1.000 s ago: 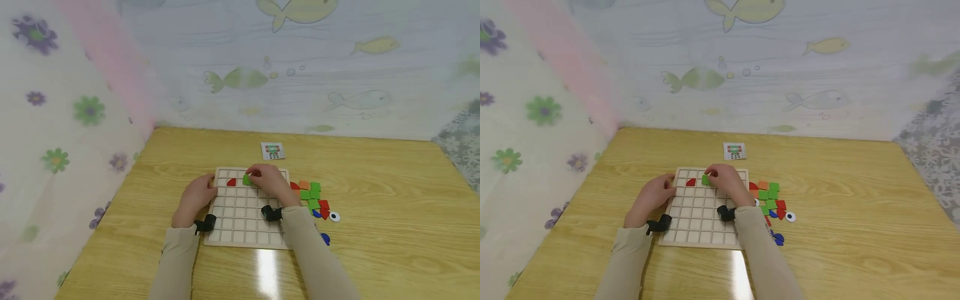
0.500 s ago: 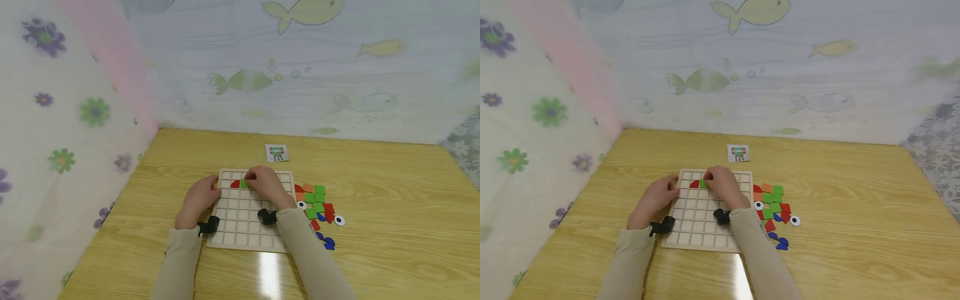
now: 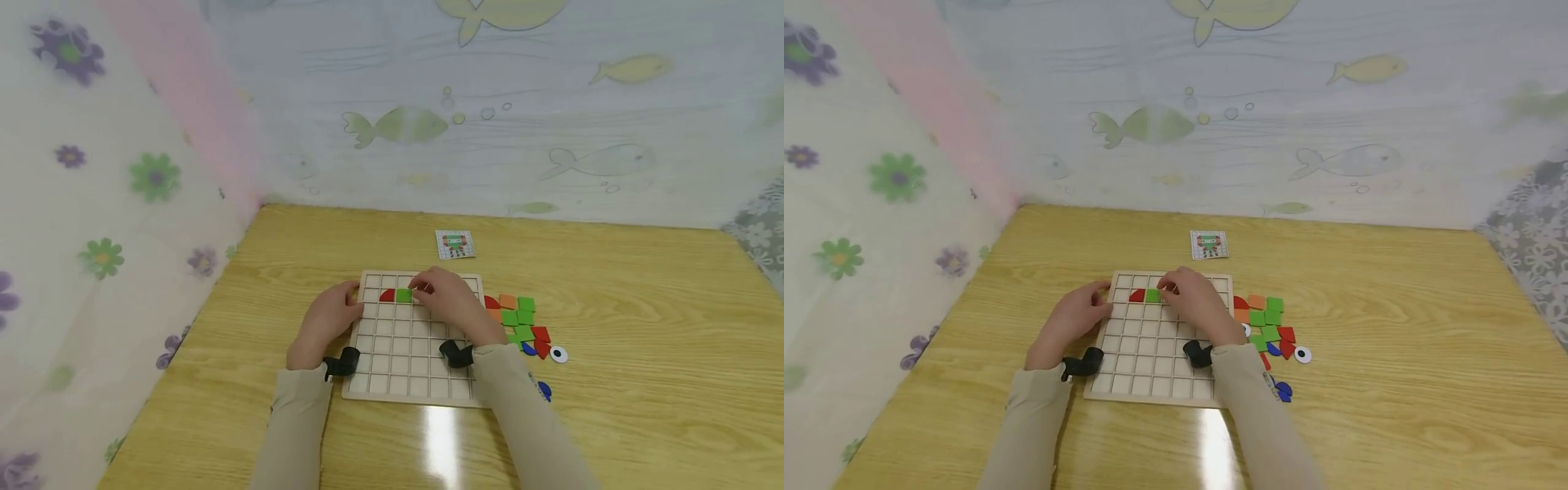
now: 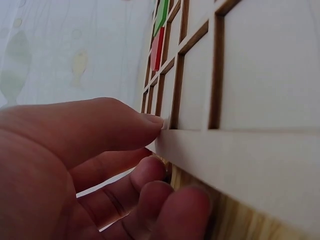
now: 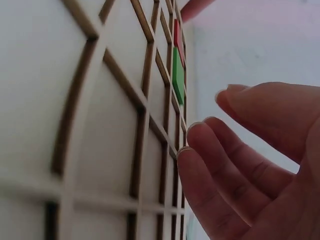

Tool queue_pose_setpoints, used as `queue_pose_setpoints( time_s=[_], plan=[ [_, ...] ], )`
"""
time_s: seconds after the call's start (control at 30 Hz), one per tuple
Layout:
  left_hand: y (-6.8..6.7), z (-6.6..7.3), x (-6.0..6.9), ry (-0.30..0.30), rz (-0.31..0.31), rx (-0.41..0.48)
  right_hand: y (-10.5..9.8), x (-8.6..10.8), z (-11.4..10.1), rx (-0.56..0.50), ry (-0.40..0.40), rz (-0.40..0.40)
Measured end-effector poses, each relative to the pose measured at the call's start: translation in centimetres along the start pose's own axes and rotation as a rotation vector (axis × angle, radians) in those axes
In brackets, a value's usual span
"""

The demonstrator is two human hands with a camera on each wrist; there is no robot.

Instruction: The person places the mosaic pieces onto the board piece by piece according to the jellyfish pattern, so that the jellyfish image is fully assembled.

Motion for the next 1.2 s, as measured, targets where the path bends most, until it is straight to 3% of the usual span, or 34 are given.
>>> queue_pose_setpoints(
  time_s=[0.37, 0.63, 1.07, 1.2],
  plan=[
    [0.3, 0.0, 0.1, 0.003, -0.016, -0.038, -2.6, 3.6, 1.9, -0.024, -0.007, 0.033],
    [0.0, 0.3, 0.1, 0.034, -0.006, -0.064, -4.4, 3.9, 3.8, -0.017, 0.011, 0.048],
    [0.3, 0.1, 0.0, 0.037, 0.000, -0.093, -8.8, 5.3, 9.9, 0.051, 0.236, 0.042],
    [0.4, 0.1, -0.1, 0.041, -0.006, -0.094, -9.5, 5.9, 11.1, 0.082, 0.256, 0.022]
  ],
)
Point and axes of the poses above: each hand's wrist, its own x-axis away from the middle knuckle, its own y-axis out of the palm, z = x × y, the point moved 7 cm from there along -x, towards the middle knuckle, and after that the axes turned 14 degrees about z, right-handed, at the moved point
